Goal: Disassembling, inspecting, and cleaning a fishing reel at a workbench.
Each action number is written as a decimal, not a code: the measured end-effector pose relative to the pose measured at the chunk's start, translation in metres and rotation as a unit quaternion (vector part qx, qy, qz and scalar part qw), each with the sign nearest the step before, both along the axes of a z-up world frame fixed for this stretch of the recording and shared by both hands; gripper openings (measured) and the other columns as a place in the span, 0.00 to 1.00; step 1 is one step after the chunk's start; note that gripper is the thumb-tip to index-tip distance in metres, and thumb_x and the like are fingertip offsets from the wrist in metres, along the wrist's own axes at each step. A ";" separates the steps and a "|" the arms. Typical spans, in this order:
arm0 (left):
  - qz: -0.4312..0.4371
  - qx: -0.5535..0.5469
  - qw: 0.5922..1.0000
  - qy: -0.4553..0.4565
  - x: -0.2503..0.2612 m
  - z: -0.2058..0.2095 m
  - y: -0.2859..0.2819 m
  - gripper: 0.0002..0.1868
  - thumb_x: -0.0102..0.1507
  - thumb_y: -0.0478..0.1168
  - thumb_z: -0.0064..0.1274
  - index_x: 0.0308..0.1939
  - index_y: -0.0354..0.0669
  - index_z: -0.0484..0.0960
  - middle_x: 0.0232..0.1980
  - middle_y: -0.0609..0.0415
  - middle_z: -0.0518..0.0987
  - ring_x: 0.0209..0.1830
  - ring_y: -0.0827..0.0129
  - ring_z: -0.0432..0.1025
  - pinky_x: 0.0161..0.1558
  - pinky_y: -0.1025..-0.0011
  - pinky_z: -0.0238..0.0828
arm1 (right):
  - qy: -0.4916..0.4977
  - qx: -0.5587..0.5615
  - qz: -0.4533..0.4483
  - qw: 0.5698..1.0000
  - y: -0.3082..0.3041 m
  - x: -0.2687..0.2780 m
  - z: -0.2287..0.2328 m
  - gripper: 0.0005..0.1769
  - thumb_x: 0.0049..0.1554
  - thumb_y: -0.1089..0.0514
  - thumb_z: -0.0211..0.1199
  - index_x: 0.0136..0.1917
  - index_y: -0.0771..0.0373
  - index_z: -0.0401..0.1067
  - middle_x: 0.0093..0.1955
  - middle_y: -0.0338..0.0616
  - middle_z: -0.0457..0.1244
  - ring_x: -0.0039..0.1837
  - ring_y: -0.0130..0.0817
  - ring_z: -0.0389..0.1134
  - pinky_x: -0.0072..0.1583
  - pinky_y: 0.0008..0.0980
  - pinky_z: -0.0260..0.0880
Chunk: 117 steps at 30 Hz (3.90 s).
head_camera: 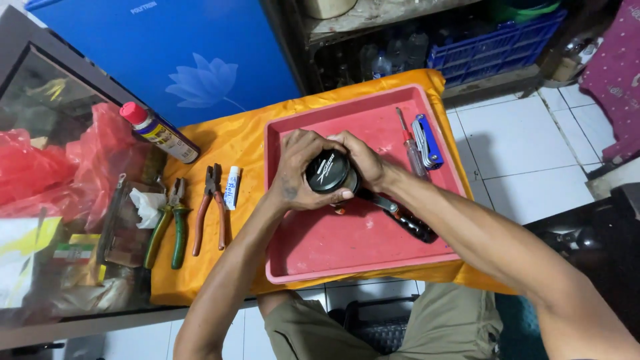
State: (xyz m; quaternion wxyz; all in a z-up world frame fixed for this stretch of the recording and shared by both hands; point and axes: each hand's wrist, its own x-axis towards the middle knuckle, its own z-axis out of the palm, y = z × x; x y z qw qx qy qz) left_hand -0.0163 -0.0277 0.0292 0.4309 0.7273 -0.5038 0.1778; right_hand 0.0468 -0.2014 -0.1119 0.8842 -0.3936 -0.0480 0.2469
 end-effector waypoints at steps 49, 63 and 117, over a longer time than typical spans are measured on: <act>-0.103 -0.616 0.604 0.496 -0.152 -0.023 -0.069 0.52 0.55 0.82 0.49 0.68 0.49 0.71 0.58 0.53 0.82 0.58 0.67 0.76 0.65 0.61 0.73 | -0.696 -0.343 -0.191 0.602 0.001 -0.201 0.204 0.19 0.63 0.65 0.48 0.63 0.72 0.73 0.67 0.65 0.64 0.68 0.65 0.67 0.69 0.60 0.66; -0.194 -0.623 0.650 0.390 -0.133 -0.008 -0.068 0.46 0.66 0.71 0.36 0.80 0.49 0.53 0.76 0.49 0.67 0.70 0.64 0.68 0.68 0.60 0.71 | -0.836 -0.389 -0.158 0.352 0.003 -0.219 0.247 0.31 0.71 0.48 0.31 0.70 0.60 0.71 0.69 0.52 0.66 0.71 0.45 0.67 0.72 0.44 0.62; -0.059 -0.732 0.486 0.474 -0.142 0.021 -0.066 0.24 0.63 0.61 0.48 0.39 0.46 0.85 0.31 0.49 0.83 0.29 0.59 0.79 0.37 0.60 0.82 | -0.610 -0.442 -0.275 0.597 -0.014 -0.224 0.247 0.17 0.61 0.66 0.55 0.62 0.66 0.77 0.63 0.54 0.69 0.64 0.53 0.72 0.63 0.46 0.73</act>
